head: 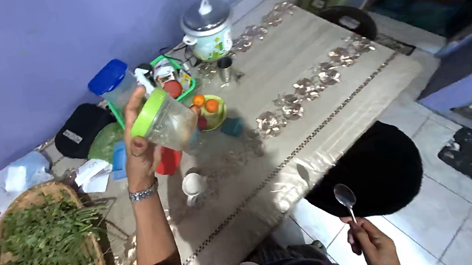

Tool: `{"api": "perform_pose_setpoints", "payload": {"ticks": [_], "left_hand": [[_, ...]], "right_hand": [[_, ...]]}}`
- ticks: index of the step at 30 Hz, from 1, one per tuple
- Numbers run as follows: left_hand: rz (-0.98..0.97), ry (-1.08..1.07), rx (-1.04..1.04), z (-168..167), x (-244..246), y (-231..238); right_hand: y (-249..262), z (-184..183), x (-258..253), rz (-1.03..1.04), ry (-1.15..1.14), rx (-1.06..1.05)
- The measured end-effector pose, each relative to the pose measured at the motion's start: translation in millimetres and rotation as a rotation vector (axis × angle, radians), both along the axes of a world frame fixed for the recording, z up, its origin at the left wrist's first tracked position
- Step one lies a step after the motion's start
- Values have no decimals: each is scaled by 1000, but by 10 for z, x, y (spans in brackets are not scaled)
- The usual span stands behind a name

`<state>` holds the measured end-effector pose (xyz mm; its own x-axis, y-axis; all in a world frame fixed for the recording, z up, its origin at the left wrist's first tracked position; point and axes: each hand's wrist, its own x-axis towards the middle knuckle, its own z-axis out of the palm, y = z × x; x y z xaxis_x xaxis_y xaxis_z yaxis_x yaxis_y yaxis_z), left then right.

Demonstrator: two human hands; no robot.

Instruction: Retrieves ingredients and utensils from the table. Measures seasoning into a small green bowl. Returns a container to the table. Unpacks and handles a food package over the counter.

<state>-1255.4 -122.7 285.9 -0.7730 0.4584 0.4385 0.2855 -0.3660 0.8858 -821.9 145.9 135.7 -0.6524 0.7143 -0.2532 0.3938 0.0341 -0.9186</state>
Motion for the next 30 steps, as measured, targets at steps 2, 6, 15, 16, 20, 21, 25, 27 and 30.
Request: {"api": "perform_pose_setpoints", "payload": {"ticks": [2, 6, 15, 16, 20, 21, 25, 27, 30], "left_hand": [[-126, -22, 131, 76, 317, 497], [-390, -82, 262, 165, 1146, 1607], [-655, -107, 210, 255, 2735, 3544], [-657, -110, 195, 247, 2829, 3695], [-736, -287, 175, 161, 3136, 4204], [-832, -335, 164, 115, 3159, 4355], [-1236, -478, 44, -90, 3569, 5034], [-1357, -482, -53, -366, 3874, 5250], [-1407, -519, -268, -797, 4361, 5326]], "right_hand": [[148, -14, 336, -64, 16, -13], [537, -41, 1101, -204, 37, -13], [1532, -61, 2776, -450, 98, 89], [1622, -29, 2876, -486, 118, 109], [1863, 48, 3113, -637, 125, 292], [1903, 70, 3121, -685, 120, 307], [1907, 232, 2932, -897, 220, 164], [1969, 275, 2805, -942, 314, 92], [2085, 416, 2741, -969, 310, 86]]}}
